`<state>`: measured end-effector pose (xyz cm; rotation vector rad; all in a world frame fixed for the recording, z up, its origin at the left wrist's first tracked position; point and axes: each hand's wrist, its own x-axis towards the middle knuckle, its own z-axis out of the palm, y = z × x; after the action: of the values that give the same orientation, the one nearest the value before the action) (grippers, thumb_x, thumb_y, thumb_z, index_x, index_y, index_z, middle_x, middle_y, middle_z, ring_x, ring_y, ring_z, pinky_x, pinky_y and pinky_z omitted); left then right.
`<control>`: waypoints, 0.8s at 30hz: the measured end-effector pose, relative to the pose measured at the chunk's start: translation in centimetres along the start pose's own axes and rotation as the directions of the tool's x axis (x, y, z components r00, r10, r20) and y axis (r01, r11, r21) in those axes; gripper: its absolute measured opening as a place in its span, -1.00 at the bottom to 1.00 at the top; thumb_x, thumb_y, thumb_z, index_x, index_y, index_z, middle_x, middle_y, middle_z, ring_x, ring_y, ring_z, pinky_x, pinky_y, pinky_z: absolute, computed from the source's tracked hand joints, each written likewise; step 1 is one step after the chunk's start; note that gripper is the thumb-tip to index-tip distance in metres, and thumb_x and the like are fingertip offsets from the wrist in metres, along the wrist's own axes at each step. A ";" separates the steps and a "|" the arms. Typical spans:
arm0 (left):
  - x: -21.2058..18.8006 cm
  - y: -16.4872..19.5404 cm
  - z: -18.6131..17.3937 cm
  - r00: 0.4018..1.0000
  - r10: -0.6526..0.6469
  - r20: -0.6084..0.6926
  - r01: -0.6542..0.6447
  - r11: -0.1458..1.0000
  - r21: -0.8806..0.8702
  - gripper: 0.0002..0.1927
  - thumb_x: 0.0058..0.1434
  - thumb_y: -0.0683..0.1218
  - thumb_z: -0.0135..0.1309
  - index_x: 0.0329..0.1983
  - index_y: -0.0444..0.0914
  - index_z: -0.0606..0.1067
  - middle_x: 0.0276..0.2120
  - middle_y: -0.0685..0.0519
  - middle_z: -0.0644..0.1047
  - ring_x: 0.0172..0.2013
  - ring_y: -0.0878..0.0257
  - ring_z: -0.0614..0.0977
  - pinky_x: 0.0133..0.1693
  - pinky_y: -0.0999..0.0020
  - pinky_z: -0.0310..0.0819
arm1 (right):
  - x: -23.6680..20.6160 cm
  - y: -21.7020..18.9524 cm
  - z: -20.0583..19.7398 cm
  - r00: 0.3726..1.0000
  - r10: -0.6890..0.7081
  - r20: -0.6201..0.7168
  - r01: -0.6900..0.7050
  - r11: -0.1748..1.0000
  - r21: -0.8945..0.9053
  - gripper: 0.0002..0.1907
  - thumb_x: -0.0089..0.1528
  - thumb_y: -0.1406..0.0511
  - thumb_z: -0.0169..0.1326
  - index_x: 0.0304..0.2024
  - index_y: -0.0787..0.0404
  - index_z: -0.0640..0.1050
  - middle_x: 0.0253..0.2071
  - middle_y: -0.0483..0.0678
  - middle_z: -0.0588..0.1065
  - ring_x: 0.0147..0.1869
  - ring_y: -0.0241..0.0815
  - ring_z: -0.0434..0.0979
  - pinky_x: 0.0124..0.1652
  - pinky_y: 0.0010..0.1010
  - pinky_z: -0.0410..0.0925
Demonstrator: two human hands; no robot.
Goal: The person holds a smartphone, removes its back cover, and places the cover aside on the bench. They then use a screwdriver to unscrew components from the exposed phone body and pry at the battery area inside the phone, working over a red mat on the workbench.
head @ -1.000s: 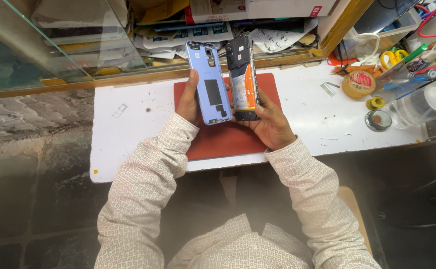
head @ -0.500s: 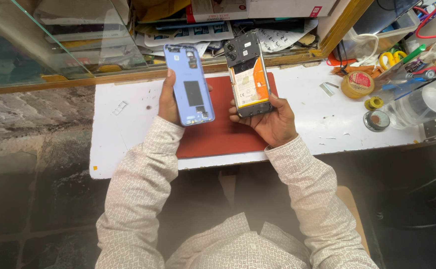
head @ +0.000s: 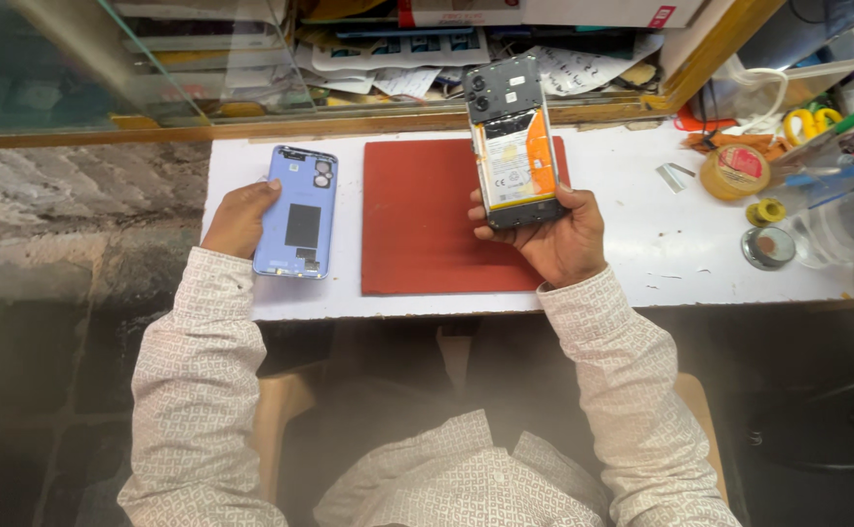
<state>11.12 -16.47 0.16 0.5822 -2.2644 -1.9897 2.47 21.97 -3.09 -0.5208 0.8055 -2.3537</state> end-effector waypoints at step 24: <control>-6.6 -5.1 2.4 0.784 0.618 -0.059 -0.284 0.442 0.851 -0.40 0.42 0.22 0.01 0.36 -0.24 0.39 0.40 -0.30 0.24 0.39 -0.23 0.27 0.32 -0.38 0.04 | 0.0 0.6 -0.4 1.000 -0.005 -0.018 0.003 0.992 -0.126 -0.26 0.30 0.14 -0.12 0.45 0.45 0.26 0.23 0.36 0.45 0.10 0.41 0.57 -0.13 0.04 0.53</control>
<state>17.72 -12.57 -3.91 0.2507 -2.5767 -0.4295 2.54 21.77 -3.83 -0.5543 0.9673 -2.3248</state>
